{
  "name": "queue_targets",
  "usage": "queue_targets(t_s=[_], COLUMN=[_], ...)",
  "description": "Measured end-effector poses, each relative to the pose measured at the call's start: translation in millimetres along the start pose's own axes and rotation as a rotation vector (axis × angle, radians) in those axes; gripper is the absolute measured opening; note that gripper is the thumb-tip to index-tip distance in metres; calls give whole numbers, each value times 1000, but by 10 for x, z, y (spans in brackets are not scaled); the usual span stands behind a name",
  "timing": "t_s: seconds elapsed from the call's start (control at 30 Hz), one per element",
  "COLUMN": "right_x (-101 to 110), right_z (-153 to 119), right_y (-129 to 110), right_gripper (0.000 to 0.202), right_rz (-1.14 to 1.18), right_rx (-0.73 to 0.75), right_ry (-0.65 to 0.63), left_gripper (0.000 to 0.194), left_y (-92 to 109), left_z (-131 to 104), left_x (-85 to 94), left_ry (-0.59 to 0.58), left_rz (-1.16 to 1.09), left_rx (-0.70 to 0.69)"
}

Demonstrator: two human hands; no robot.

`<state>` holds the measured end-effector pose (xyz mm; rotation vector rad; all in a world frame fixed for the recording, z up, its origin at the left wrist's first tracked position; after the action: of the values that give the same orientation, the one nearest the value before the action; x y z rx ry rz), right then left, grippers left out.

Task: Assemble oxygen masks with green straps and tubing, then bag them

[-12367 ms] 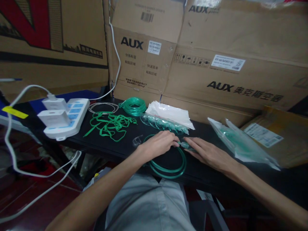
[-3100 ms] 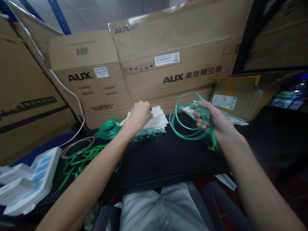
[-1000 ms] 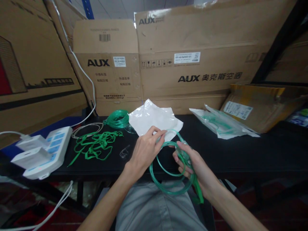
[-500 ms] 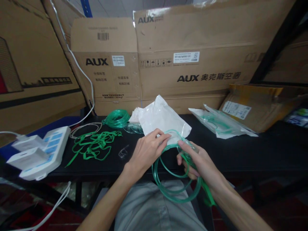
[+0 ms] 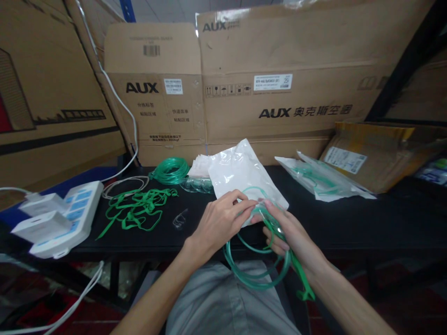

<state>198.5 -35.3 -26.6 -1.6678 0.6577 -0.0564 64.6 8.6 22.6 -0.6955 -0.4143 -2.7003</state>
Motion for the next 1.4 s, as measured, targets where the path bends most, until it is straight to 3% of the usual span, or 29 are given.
queue_targets(t_s=[0.2,0.47,0.73,0.9,1.1,1.4], right_x=[3,-38,45,66,97,35], right_z=[25,-88,10,16,-7,-74], right_y=[19,-65,-15,19,61,-6], right_gripper=[48,23,34,33,35,29], right_rz=[49,162,99,112,76,49], right_rx=[3,-59,19,-35,-96,-140], right_ry=[-41,-156,-12,-2,4,-72], left_gripper=[23,24,26,26,51,37], left_y=[46,-5,97,143,132,50], left_z=[-30,6,-23,-35,-31,-29], left_x=[-44,-35,-48,-114,-145,-144], left_ry=[8,41,46,-87,-181,-183], left_rz=[-10,8,-91,-14,185,236], left_rx=[28,105,20,-47,0,105])
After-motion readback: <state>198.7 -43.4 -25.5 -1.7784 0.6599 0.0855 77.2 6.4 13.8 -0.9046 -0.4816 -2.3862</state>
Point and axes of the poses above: each hand's wrist, its own z-axis towards the middle knuckle, its own x-axis out of the back of the hand, y = z × x, the point moved 6 cm from there along z, towards the middle knuckle, and after that the axes turned 15 degrees about y, right-handed, at the moved point
